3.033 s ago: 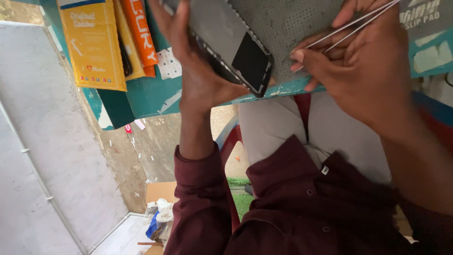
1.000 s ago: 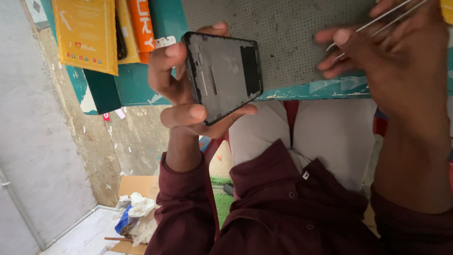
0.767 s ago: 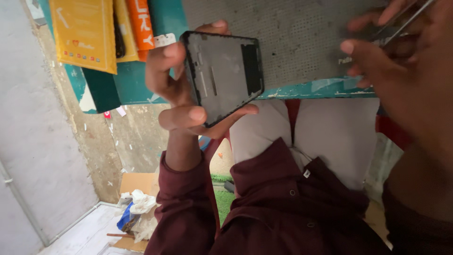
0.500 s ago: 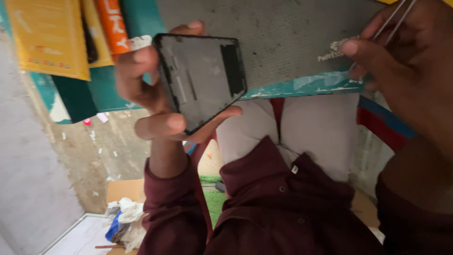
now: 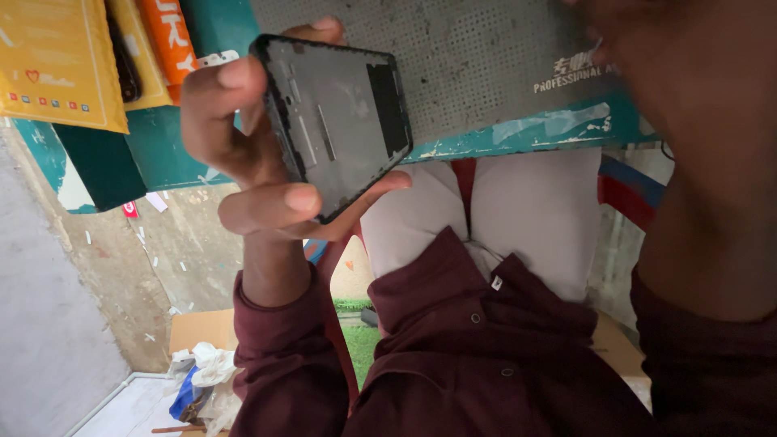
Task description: The person uses tweezers to scrape adhesive residue from the inside of a smartphone frame. They rotate the frame to access different edges and apply a liquid from a bottle to assist in the cleaning process.
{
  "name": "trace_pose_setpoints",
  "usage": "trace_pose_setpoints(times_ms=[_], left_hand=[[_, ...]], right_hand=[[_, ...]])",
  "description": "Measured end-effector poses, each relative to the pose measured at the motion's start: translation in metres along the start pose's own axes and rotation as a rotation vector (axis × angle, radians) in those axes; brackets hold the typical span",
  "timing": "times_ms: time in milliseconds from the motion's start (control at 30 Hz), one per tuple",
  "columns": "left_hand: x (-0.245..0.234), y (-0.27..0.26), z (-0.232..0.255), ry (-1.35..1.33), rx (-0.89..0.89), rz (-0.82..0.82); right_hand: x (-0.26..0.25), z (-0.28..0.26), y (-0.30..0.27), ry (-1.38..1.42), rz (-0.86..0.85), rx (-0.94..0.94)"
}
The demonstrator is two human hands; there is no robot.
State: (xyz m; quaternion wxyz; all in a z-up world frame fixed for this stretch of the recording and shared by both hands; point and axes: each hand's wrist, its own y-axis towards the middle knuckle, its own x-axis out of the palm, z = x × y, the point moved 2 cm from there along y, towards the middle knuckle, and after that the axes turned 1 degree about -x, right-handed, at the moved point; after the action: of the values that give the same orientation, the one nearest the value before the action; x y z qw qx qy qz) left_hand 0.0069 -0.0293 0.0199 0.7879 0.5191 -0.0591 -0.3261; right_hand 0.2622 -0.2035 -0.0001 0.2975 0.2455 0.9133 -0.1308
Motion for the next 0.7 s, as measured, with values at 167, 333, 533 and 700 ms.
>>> trace_pose_setpoints(times_ms=[167, 333, 533, 700], left_hand=[[0.001, -0.007, -0.011, -0.064, 0.061, 0.060], [0.001, -0.011, -0.007, -0.091, 0.015, 0.123], [0.009, -0.017, 0.007, -0.197, -0.138, 0.192], [-0.014, -0.021, 0.001, -0.758, -0.467, 0.206]], right_hand=[[0.004, 0.002, -0.012, 0.257, -0.021, -0.250], [0.029, -0.024, -0.009, 0.325, -0.078, -0.423], [0.057, -0.067, 0.012, 0.434, -0.062, -0.317], [0.068, -0.070, 0.015, 0.303, 0.041, -0.404]])
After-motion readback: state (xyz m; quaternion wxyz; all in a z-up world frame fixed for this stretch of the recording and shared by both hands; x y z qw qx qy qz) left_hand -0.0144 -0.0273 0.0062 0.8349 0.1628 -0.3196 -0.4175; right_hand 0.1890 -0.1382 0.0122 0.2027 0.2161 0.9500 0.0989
